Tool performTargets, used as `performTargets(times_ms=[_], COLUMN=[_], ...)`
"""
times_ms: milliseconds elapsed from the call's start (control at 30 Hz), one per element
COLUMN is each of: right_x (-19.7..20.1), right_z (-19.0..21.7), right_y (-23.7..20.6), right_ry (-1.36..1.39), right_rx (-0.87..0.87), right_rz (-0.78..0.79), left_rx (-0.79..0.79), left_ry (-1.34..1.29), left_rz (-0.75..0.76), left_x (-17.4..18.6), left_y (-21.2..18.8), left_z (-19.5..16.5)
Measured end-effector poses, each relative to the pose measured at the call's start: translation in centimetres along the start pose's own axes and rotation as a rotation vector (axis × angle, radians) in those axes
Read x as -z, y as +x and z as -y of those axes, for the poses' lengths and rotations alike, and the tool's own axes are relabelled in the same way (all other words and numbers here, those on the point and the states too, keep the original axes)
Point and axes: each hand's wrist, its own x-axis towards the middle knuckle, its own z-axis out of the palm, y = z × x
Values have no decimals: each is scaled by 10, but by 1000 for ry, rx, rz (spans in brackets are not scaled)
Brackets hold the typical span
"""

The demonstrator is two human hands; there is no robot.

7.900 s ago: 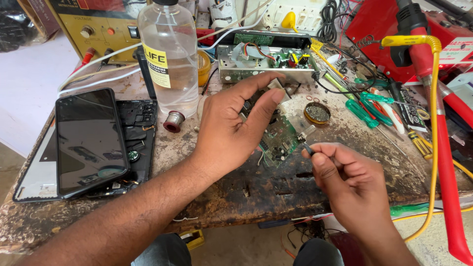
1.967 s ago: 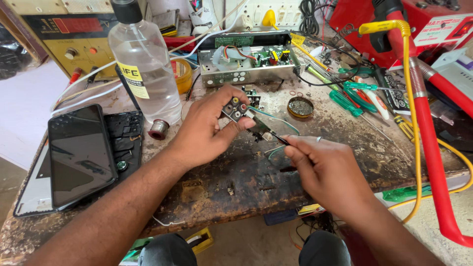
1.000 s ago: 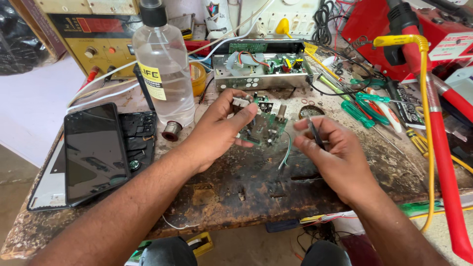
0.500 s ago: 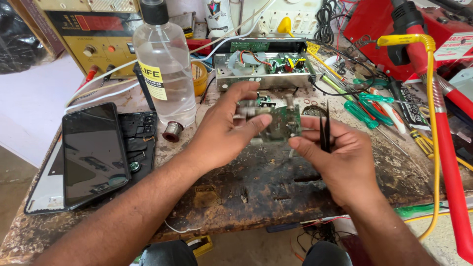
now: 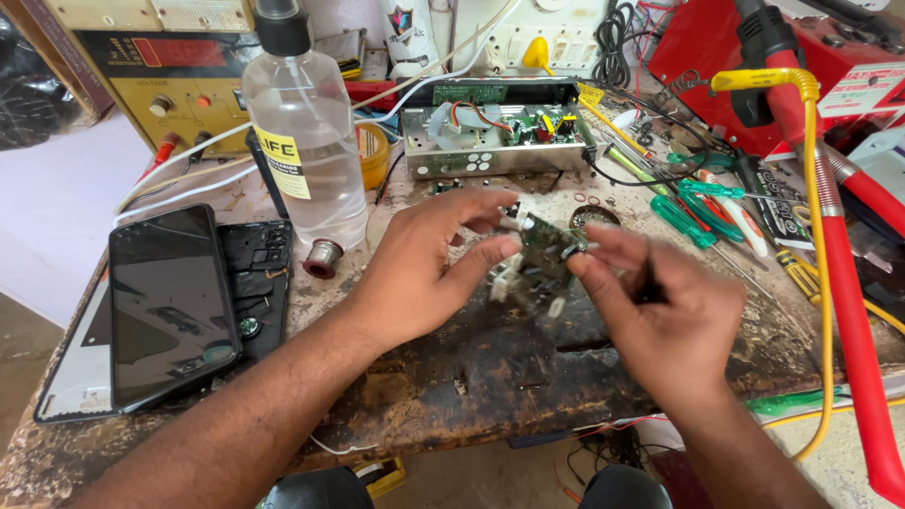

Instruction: The person uses a hot air gun and a soldering iron to reflow solder on a small green circuit board. They use tweezers to position components and wires, then apply heat to secure connections. The person flips the board to inspect both sides and continues soldering.

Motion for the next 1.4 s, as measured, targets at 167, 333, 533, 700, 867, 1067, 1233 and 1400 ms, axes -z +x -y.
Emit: performTargets(times_ms=[167, 333, 533, 700, 867, 1067, 1233, 1400], right_x=[5, 22, 26, 38, 42, 41, 46, 59], right_z=[14, 20, 7, -1, -7, -14, -13, -7], right_y=[2, 4, -5, -13, -15, -10, -6, -11], right_ry=[-329, -472, -482, -477, -494, -540, -476, -315], right_rx=[501, 699, 653, 546, 464, 159, 79, -14], right_rz=[46, 166, 183, 238, 300, 453, 496, 418], left_rx=[62, -28, -31, -190, 70, -257, -103, -115], left_ry=[-134, -208, -170, -18, 6, 201, 126, 147], left_rz=[14, 40, 143, 18, 99, 206, 269, 250], left_x=[0, 4, 4, 14, 8, -5, -1, 1], left_y=[4, 2, 4, 4, 3, -7, -8, -6], left_z=[1, 2, -5, -11, -2, 7, 6, -1])
